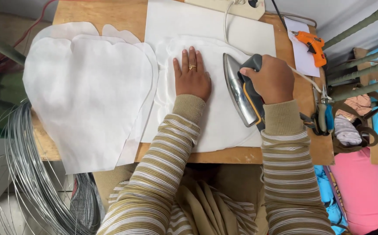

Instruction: Ironing white fabric pieces on a wooden table using a handheld iron.

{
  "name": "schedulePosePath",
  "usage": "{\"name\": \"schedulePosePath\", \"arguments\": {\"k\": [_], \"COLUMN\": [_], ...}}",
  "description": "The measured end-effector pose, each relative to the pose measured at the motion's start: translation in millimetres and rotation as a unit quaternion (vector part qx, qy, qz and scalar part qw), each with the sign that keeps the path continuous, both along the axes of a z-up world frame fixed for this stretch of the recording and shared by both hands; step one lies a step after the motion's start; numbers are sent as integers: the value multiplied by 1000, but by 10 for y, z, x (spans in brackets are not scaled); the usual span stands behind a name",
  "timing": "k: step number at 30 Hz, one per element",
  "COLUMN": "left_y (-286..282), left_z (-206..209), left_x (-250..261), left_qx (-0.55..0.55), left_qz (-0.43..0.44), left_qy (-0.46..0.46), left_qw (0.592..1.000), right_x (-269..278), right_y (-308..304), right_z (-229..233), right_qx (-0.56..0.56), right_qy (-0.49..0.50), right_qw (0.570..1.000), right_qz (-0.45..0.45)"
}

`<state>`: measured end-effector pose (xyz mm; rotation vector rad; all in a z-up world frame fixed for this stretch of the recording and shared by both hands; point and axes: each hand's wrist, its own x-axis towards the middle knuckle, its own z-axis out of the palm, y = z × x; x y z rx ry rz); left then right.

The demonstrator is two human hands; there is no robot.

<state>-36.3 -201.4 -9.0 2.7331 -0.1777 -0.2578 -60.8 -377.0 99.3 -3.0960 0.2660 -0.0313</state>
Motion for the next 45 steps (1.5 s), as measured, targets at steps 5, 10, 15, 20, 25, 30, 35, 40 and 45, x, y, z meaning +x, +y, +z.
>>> {"name": "schedulePosePath", "arguments": {"k": [5,10,15,20,25,30,35,40,45], "left_y": [-158,-166,-186,-125,15,97,224,211,223], "left_z": [-604,-612,-599,-452,-92,196,472,480,491], "left_x": [192,201,192,142,-43,-125,-249,-235,-217], "left_qx": [-5,10,1,-17,2,57,31,28,31], "left_qz": [25,36,35,17,-57,-95,-99,-104,-106], "left_qy": [-127,-127,-128,-126,-136,-45,4,13,19], "left_qw": [992,991,991,992,989,993,995,994,994], "right_x": [44,0,-114,-147,-167,-239,-103,26,-94], "right_y": [-76,-335,-432,-859,-931,-154,-182,-356,-263], "right_z": [-28,-29,84,24,204,526,135,47,167], "right_qx": [-1,-5,12,-17,-82,35,-22,-13,-1], "right_qy": [5,14,42,46,68,41,49,33,49], "right_qw": [999,998,998,996,989,995,998,999,999], "right_qz": [-46,-55,-55,-78,-105,-88,-16,-2,3]}}
